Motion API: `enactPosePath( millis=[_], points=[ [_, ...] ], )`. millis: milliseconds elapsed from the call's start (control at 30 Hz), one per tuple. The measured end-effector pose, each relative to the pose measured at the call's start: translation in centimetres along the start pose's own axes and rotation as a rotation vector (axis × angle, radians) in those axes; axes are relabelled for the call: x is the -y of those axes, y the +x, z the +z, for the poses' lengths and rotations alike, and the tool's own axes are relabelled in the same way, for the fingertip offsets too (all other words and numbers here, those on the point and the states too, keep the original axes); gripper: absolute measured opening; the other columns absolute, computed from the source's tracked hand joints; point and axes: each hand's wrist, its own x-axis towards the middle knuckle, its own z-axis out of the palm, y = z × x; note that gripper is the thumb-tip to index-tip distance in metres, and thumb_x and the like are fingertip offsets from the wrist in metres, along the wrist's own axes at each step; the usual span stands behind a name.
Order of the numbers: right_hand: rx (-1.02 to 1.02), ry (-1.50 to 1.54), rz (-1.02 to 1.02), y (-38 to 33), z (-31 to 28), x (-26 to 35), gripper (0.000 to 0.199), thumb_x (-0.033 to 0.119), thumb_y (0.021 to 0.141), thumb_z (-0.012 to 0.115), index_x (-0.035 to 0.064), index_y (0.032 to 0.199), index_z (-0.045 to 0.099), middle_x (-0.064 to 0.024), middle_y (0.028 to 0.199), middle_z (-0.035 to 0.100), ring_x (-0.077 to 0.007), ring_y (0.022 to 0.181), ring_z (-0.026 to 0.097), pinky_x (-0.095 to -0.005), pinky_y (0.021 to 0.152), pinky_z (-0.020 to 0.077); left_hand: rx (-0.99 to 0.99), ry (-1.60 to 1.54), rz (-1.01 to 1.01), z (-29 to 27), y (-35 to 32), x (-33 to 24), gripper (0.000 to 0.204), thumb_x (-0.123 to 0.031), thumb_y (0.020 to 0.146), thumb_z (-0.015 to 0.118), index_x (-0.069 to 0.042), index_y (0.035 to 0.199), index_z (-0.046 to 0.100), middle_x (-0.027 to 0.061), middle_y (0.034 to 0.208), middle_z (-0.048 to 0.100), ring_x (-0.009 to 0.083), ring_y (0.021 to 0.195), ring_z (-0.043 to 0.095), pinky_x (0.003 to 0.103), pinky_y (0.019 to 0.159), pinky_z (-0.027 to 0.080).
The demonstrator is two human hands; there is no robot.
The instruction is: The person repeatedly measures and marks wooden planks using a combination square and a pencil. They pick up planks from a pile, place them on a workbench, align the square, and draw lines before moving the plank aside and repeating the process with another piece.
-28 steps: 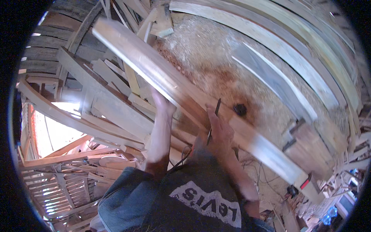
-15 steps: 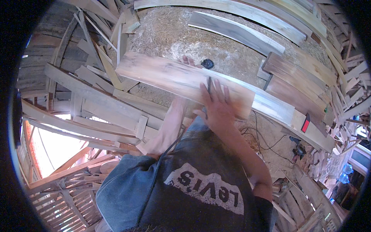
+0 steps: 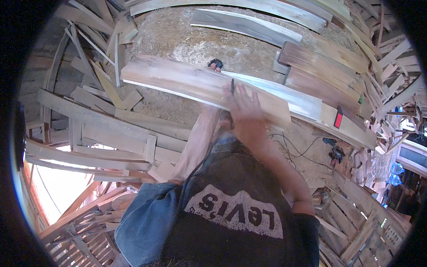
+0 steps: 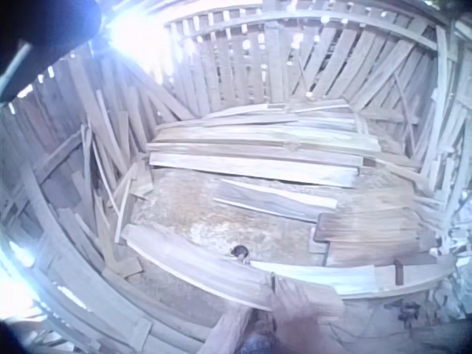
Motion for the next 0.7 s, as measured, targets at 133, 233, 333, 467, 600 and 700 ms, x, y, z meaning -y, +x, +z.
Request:
enactPosePath(
  millis=[133,233,333,467,600,700],
  points=[
    [0.136,0.186,0.132,-1.0,-2.5,-7.3,0.065,0.028,0.091,0.082,0.0023,0.146,0.060,-0.0177,0.134,0.070,-0.0352,0.122,0.068,-0.0426,0.107,0.0517,-0.250,0.427,0.080,5.7,-1.8,2.0,0.097,-0.083,0.099,0.039,-0.015,0.168,0.027,0.0166,0.169,0.035,0.0378,0.154,0.038,0.058,0.127,0.034],
    [0.272,0.601,0.220,1.2,-6.1,-10.4,0.059,0.033,0.093,0.081,0.0023,0.141,0.065,-0.0130,0.128,0.072,-0.0249,0.120,0.066,-0.0373,0.104,0.0493,0.009,0.099,-0.201,4.9,-3.8,-2.5,0.096,-0.078,0.102,0.039,-0.014,0.171,0.016,0.0170,0.176,0.021,0.0378,0.161,0.024,0.058,0.131,0.024],
    [0.624,0.864,0.375,0.6,-5.9,-13.8,0.056,0.037,0.094,0.079,0.0034,0.138,0.068,-0.0116,0.130,0.072,-0.0225,0.120,0.064,-0.0365,0.107,0.0466,0.135,0.630,-0.292,6.0,-0.5,2.3,0.083,-0.066,0.106,0.044,-0.020,0.171,0.017,0.0165,0.174,0.026,0.0365,0.161,0.025,0.058,0.132,0.023],
    [0.610,0.717,0.407,0.2,-4.0,-14.3,0.050,0.038,0.101,0.071,0.0019,0.136,0.069,-0.0131,0.124,0.073,-0.0213,0.116,0.063,-0.0363,0.103,0.0468,0.498,0.025,-0.380,0.5,4.1,4.1,0.062,-0.058,0.110,0.039,-0.023,0.162,0.033,0.0088,0.174,0.031,0.0297,0.163,0.023,0.063,0.130,0.019],
    [0.350,0.143,0.365,0.3,-4.2,-10.4,0.050,0.039,0.108,0.062,-0.0004,0.138,0.065,-0.0237,0.130,0.071,-0.0370,0.120,0.068,-0.0449,0.102,0.0519,0.462,0.328,-0.214,-2.1,1.5,5.0,0.048,-0.051,0.113,0.034,-0.023,0.148,0.051,0.0061,0.160,0.053,0.0279,0.154,0.040,0.064,0.128,0.021],
    [-0.027,-0.217,0.190,-1.4,0.6,-6.6,0.055,0.036,0.107,0.061,-0.0030,0.146,0.056,-0.0279,0.144,0.061,-0.0457,0.124,0.064,-0.0497,0.104,0.0523,0.230,0.803,-0.048,-0.5,1.6,6.5,0.051,-0.051,0.112,0.037,-0.021,0.152,0.050,0.0090,0.161,0.052,0.0317,0.150,0.044,0.063,0.128,0.024]
  ],
)
